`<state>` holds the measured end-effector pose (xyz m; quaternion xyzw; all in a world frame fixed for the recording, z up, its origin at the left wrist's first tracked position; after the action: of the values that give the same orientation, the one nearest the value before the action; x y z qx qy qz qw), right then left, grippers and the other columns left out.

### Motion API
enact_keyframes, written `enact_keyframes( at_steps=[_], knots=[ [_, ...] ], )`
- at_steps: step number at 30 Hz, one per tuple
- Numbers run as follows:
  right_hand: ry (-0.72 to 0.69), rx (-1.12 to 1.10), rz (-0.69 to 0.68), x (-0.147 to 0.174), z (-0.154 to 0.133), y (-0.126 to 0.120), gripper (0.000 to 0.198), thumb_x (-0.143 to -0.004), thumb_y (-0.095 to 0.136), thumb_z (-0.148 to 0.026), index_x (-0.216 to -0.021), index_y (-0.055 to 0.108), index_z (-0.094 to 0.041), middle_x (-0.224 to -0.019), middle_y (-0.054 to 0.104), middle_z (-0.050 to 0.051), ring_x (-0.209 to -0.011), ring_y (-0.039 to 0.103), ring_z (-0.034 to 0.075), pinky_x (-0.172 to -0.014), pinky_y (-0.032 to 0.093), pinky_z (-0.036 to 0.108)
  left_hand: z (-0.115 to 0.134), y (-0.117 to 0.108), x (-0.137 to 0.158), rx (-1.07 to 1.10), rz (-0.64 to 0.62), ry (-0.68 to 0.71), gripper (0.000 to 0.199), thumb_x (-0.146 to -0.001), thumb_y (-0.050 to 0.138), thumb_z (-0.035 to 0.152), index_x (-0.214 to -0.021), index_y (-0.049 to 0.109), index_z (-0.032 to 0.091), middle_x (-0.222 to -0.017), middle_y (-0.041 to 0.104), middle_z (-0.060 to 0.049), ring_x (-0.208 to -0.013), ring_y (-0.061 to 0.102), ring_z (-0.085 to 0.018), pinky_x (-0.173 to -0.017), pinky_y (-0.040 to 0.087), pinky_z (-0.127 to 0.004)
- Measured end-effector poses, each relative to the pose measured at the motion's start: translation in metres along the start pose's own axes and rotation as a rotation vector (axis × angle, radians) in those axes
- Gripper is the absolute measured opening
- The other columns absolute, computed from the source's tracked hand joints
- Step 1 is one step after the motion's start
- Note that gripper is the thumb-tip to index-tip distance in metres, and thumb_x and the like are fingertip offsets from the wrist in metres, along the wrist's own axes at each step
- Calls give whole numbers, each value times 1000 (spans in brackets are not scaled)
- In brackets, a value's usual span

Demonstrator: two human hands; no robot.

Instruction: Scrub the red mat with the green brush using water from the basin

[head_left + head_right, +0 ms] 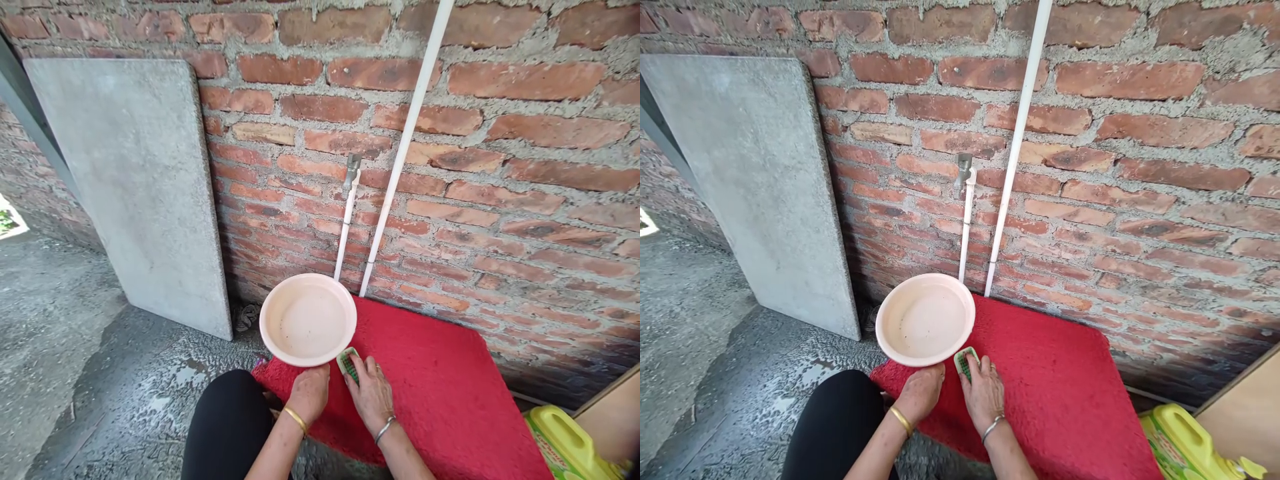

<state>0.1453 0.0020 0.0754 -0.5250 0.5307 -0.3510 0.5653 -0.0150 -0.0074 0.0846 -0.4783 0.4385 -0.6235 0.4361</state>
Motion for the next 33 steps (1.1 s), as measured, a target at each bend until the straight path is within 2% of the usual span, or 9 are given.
enact_keyframes(
  at_steps=[4,8,11,16,19,22,29,31,33],
  knots=[
    [101,53,34,0,43,-4,36,-96,48,-39,-126,65,-28,-100,64,9,-90,64,22,-77,49,31,-1,3,-1,-6,-29,-44,39,-98,30,18,-117,63,12,-96,71,-19,-91,72,-31,-75,58,-40],
    [232,82,27,7,81,-15,40,-97,47,-44,-128,64,-26,-99,64,9,-89,65,23,-72,50,32,1,1,0,15,-58,-48,35,-100,34,24,-118,62,13,-97,71,-18,-92,72,-30,-75,57,-38],
    [203,17,41,16,69,-16,39,-97,48,-43,-128,64,-26,-102,65,10,-93,65,24,-73,51,32,1,-2,2,16,-53,-44,33,-100,36,24,-119,61,13,-99,71,-17,-94,72,-29,-77,56,-38],
    [-31,-101,49,29,12,-2,34,-92,55,-33,-125,65,-31,-106,66,6,-94,65,20,-82,51,29,2,-6,3,30,-66,-27,33,-100,35,22,-121,59,15,-104,72,-15,-99,71,-26,-82,55,-35],
    [-57,-59,41,31,6,2,35,-91,57,-32,-125,65,-34,-102,66,5,-90,65,20,-80,51,29,2,-9,3,46,-73,-35,32,-100,35,22,-120,60,15,-104,72,-15,-100,71,-27,-83,54,-36],
    [-17,-18,48,32,27,0,36,-93,53,-36,-127,65,-32,-102,67,6,-91,65,21,-81,51,30,2,-10,3,48,-83,-49,32,-100,36,23,-120,60,15,-104,72,-16,-99,71,-28,-83,54,-37],
    [222,65,95,38,117,-8,43,-95,42,-47,-126,65,-27,-99,65,9,-89,65,24,-75,51,34,2,-9,3,62,-102,-63,33,-101,36,26,-121,59,15,-107,71,-17,-102,70,-30,-84,54,-39],
    [286,87,98,39,132,-11,45,-95,42,-48,-126,65,-25,-99,65,10,-88,65,25,-72,51,34,3,-9,4,56,-91,-62,33,-101,36,25,-122,59,15,-108,71,-17,-102,70,-29,-84,53,-38],
    [311,86,103,38,134,-15,45,-95,42,-48,-126,65,-24,-99,64,11,-88,65,25,-70,51,34,4,-10,5,54,-80,-55,33,-100,37,24,-123,59,15,-107,71,-16,-103,70,-27,-86,53,-36]
  ],
)
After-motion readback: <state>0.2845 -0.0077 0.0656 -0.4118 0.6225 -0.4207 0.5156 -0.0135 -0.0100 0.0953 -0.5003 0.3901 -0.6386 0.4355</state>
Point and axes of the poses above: each hand's wrist, its own x-axis away from the middle knuckle, its own y-axis out of the palm, z = x × y, the point moved 2 cm from there along -x, towards the middle knuckle
